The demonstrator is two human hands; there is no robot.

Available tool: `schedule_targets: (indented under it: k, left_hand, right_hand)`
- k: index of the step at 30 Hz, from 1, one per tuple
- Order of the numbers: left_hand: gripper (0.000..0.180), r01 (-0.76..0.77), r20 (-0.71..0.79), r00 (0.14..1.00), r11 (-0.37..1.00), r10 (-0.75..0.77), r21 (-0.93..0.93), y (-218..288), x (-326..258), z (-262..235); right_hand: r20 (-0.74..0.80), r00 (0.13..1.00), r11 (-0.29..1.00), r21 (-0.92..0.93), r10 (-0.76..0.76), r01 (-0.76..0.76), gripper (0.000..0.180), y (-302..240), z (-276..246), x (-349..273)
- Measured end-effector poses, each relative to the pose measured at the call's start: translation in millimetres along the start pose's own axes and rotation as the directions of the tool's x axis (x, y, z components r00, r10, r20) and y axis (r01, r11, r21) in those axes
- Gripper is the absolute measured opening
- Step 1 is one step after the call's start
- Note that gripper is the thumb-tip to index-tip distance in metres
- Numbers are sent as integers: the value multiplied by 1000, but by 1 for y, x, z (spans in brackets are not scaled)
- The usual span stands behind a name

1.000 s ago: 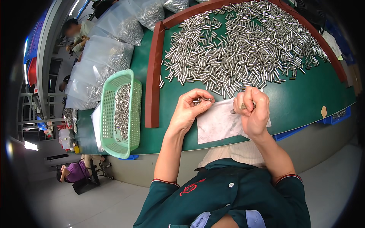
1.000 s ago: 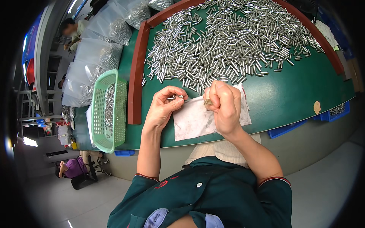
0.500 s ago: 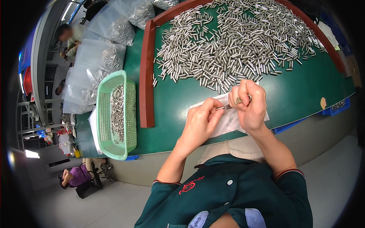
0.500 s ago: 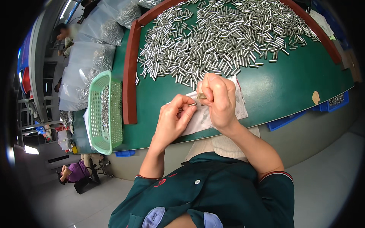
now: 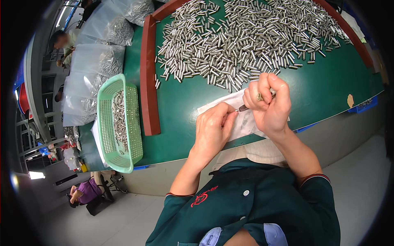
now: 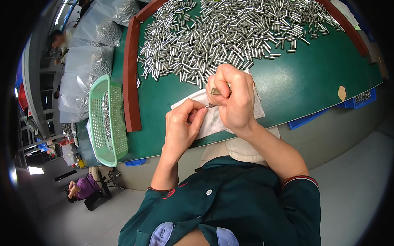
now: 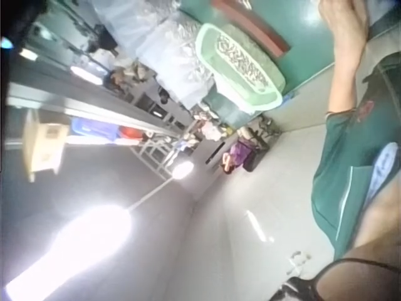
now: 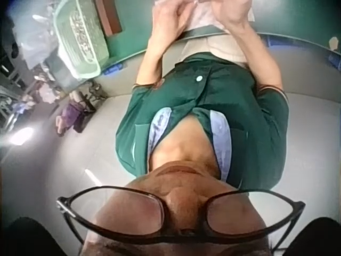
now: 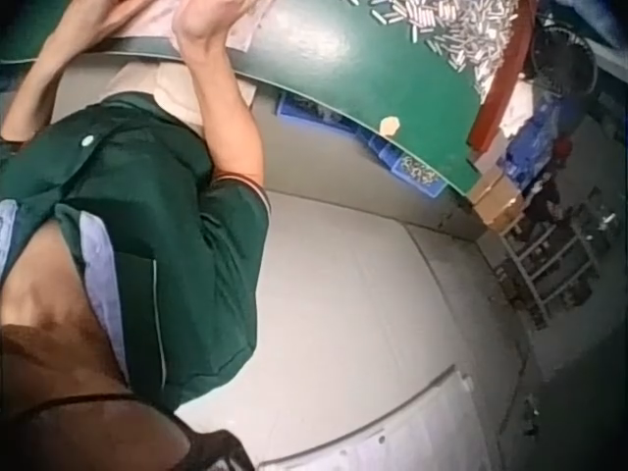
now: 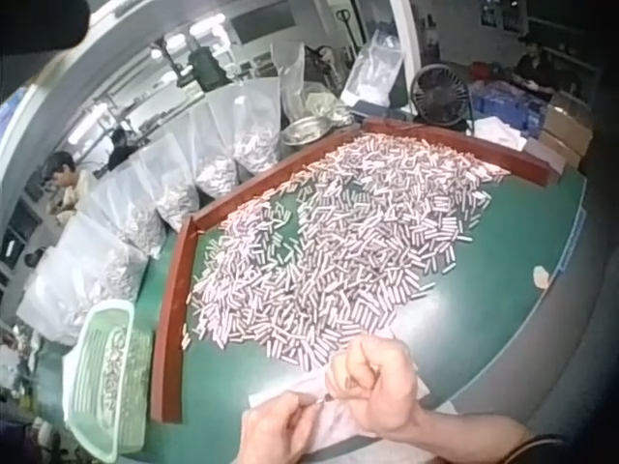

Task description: Inspecting and sorting small metal cylindrical components at a workbench.

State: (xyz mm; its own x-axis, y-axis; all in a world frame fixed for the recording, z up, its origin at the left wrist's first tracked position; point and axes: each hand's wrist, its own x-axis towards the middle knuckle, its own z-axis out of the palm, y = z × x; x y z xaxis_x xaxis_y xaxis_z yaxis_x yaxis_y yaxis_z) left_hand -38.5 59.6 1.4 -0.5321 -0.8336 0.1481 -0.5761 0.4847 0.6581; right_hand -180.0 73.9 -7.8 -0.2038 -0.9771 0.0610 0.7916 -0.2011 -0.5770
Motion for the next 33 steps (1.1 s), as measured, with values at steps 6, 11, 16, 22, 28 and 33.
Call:
schedule_targets:
  k: [6, 11, 16, 22, 28, 33]
  left_hand:
    - [7, 25, 11, 1000, 1000, -25, 2, 2, 0, 0]
    - [7, -1, -11, 1000, 1000, 1, -17, 1, 0, 0]
    - [7, -9, -20, 1000, 1000, 9, -23, 1, 0, 1]
    - [8, 14, -30, 999, 1000, -15, -26, 2, -1, 2]
    - [9, 41, 5, 999, 999, -41, -32, 2, 2, -1]
    - [8, 19, -3, 1000, 1000, -19, 15, 4, 1, -2]
  right_hand:
    - [-3, 1000, 1000, 0, 28, -28, 36, -2, 2, 0]
    - [0, 1000, 999, 13, 32, -32, 37, -2, 4, -1]
    - [6, 1000, 1000, 16, 23, -23, 37, -2, 4, -1]
    - [4, 1000, 1000, 9, 18, -18, 37, 2, 5, -2]
    - [53, 997, 972, -227, -53, 64, 37, 4, 12, -4]
    - [36, 997, 976, -206, -67, 74, 35, 3, 15, -4]
